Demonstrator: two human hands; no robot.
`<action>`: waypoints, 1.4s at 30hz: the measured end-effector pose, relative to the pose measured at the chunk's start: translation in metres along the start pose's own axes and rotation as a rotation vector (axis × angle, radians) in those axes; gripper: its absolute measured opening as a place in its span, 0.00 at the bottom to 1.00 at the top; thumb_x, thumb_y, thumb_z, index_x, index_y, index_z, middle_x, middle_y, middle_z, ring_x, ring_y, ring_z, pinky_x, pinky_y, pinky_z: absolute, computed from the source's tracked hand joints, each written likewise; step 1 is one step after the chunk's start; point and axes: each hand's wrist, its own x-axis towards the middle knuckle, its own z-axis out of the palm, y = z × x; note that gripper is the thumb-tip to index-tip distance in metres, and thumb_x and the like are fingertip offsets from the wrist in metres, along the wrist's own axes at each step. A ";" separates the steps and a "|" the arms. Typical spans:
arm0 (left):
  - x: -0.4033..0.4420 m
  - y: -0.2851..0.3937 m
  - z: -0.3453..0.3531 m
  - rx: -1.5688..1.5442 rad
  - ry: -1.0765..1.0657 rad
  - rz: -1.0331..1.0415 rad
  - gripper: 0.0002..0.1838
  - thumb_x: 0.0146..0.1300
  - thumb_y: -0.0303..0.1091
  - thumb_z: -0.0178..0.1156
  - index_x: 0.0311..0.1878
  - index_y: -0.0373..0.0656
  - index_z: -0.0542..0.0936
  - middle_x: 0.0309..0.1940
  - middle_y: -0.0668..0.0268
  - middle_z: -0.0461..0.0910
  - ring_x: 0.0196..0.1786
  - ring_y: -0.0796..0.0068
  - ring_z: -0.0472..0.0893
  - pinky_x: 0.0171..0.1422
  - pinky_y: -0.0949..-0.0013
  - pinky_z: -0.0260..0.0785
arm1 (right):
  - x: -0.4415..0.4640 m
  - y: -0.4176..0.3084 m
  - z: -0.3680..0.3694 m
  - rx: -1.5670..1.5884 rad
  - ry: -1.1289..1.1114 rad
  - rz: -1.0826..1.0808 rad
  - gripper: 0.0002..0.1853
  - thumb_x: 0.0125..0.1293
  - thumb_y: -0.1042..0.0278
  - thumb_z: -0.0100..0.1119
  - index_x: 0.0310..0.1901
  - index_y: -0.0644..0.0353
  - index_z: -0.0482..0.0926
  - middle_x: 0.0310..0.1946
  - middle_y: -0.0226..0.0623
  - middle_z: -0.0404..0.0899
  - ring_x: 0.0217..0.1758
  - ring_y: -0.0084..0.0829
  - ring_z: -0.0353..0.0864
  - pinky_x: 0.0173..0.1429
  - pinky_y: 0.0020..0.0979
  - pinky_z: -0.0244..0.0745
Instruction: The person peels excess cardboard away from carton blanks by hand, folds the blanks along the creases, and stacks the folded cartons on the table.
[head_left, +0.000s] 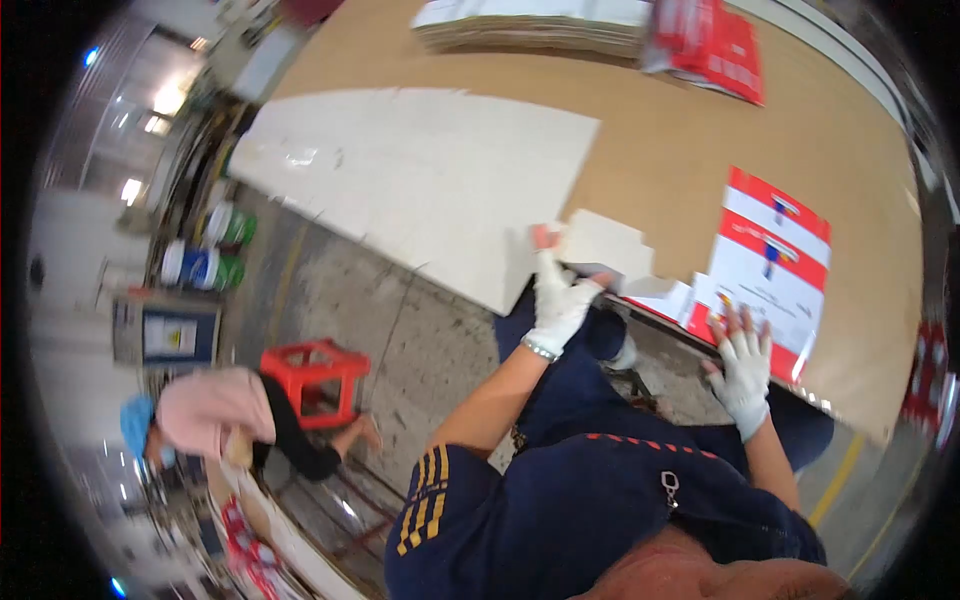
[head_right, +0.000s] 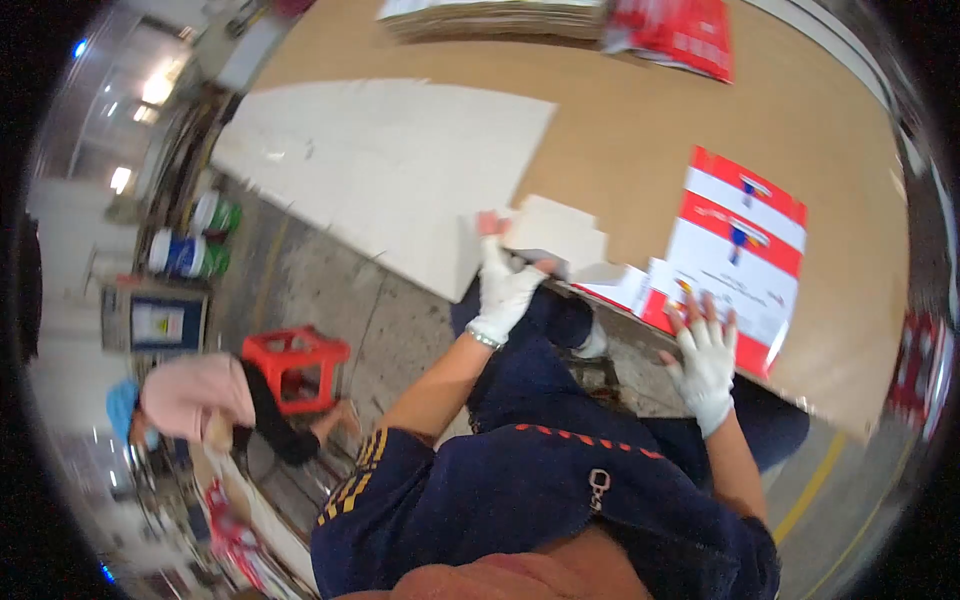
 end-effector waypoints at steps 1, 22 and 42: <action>-0.002 -0.002 0.012 -0.119 0.050 0.000 0.63 0.54 0.22 0.75 0.81 0.40 0.36 0.76 0.54 0.53 0.74 0.62 0.63 0.76 0.60 0.60 | 0.000 0.002 -0.001 0.003 0.025 0.002 0.44 0.50 0.56 0.73 0.71 0.49 0.68 0.75 0.43 0.61 0.81 0.48 0.54 0.81 0.62 0.41; 0.002 0.008 0.052 1.134 -0.859 0.698 0.40 0.62 0.42 0.65 0.78 0.53 0.61 0.80 0.52 0.52 0.81 0.44 0.50 0.77 0.29 0.41 | 0.004 0.021 -0.019 -0.123 0.024 -0.205 0.38 0.62 0.70 0.57 0.76 0.44 0.60 0.78 0.36 0.57 0.81 0.43 0.55 0.75 0.66 0.54; 0.007 0.000 0.067 1.392 -0.816 0.585 0.36 0.66 0.57 0.58 0.76 0.62 0.65 0.81 0.55 0.50 0.81 0.47 0.49 0.75 0.26 0.39 | 0.003 0.033 0.010 -0.128 0.023 -0.300 0.32 0.65 0.67 0.52 0.73 0.48 0.65 0.75 0.32 0.63 0.80 0.40 0.57 0.79 0.67 0.46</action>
